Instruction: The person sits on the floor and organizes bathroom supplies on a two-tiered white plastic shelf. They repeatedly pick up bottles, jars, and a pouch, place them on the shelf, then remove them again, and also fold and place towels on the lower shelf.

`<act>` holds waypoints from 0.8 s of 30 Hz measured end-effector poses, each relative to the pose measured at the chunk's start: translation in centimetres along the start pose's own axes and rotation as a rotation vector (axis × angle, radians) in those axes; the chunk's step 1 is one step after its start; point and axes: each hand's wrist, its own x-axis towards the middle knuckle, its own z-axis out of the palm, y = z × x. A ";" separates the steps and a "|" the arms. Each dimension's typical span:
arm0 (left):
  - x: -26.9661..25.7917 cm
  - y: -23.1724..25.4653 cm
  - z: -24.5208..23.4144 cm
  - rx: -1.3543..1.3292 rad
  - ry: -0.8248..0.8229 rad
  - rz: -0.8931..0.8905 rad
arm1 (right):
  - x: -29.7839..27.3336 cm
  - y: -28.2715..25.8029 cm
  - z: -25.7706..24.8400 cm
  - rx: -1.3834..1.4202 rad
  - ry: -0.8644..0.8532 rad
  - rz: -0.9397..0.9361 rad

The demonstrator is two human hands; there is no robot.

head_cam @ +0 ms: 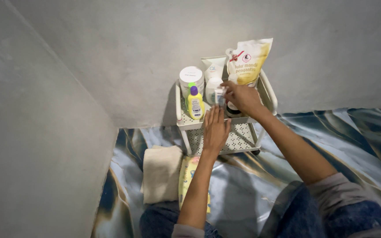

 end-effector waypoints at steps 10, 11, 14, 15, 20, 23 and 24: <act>-15.8 -3.7 1.7 -0.208 0.088 -0.266 | -15.8 3.0 16.0 0.496 0.352 0.005; -17.5 -5.0 2.6 -0.205 0.078 -0.344 | -18.1 2.9 19.2 0.727 0.137 0.142; -22.1 -9.2 4.9 0.226 -0.111 -0.365 | -22.6 2.6 27.7 0.926 -0.116 0.436; -23.5 -10.2 5.6 0.161 -0.135 -0.537 | -23.5 2.5 29.9 0.930 -0.147 0.510; -27.4 -11.8 6.6 0.095 -0.182 -0.689 | -25.1 1.5 34.8 1.074 -0.487 0.748; -28.1 -11.5 6.5 0.115 -0.181 -0.671 | -24.5 0.5 35.7 1.153 -0.413 0.710; -28.2 -11.4 6.4 0.088 -0.199 -0.674 | -24.4 0.3 35.8 1.170 -0.450 0.762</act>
